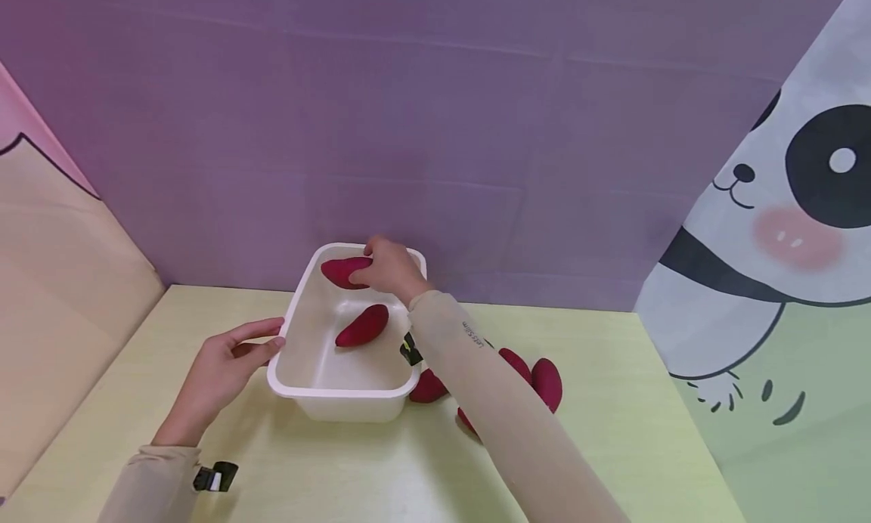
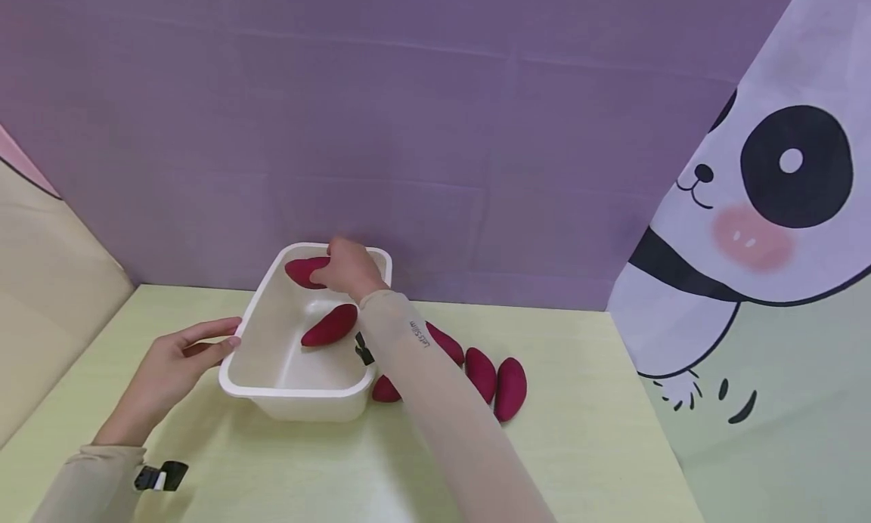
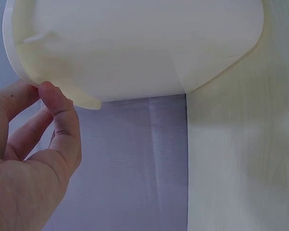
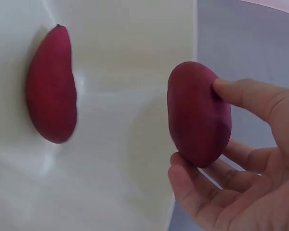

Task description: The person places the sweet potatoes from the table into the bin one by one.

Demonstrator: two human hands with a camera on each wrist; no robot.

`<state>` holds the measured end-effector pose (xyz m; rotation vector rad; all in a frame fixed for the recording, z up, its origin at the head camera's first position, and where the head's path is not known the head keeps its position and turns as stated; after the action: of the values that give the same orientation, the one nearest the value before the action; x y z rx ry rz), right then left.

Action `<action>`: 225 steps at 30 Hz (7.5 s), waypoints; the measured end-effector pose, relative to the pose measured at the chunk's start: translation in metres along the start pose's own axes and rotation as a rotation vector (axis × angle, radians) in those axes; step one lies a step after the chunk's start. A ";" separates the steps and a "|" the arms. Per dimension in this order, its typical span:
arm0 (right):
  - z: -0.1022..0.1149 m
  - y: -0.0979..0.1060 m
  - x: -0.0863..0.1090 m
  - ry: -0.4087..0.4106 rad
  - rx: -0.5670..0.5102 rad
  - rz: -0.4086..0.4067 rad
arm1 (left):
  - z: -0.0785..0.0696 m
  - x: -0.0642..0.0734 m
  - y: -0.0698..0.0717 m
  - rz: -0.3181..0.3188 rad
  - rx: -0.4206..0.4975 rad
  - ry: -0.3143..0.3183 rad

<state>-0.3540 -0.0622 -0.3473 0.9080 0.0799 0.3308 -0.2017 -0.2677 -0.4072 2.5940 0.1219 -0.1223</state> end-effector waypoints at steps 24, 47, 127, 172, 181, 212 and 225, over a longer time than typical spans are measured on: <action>0.007 -0.006 0.005 0.051 0.182 0.067 | -0.005 -0.002 -0.008 0.023 0.017 -0.005; -0.051 0.103 0.126 0.283 0.156 -0.157 | -0.002 -0.006 -0.007 0.026 0.024 0.002; -0.274 0.091 0.201 -0.184 -0.108 -0.352 | 0.010 -0.009 -0.006 0.019 0.158 0.030; -0.001 0.060 0.032 0.150 0.079 -0.096 | 0.008 -0.008 -0.005 0.016 0.109 0.019; 0.007 0.016 0.008 0.060 0.131 -0.049 | 0.007 -0.008 -0.005 0.021 0.098 0.018; 0.023 0.009 0.012 0.082 0.208 0.030 | 0.003 -0.012 -0.009 0.029 0.075 0.016; -0.009 0.076 0.083 0.284 0.185 -0.120 | 0.005 -0.016 -0.012 0.032 0.083 0.008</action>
<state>-0.2957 0.0140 -0.2876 1.0291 0.4305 0.3428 -0.2193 -0.2608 -0.4157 2.6786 0.0792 -0.1069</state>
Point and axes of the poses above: each hand's wrist, its own x-axis away from the middle knuckle, its own y-axis out of the back of the hand, z = x × y, the point moved 7 cm from there along -x, towards the middle knuckle, and after that the axes turned 2 degrees about -y, right-handed, at the moved point
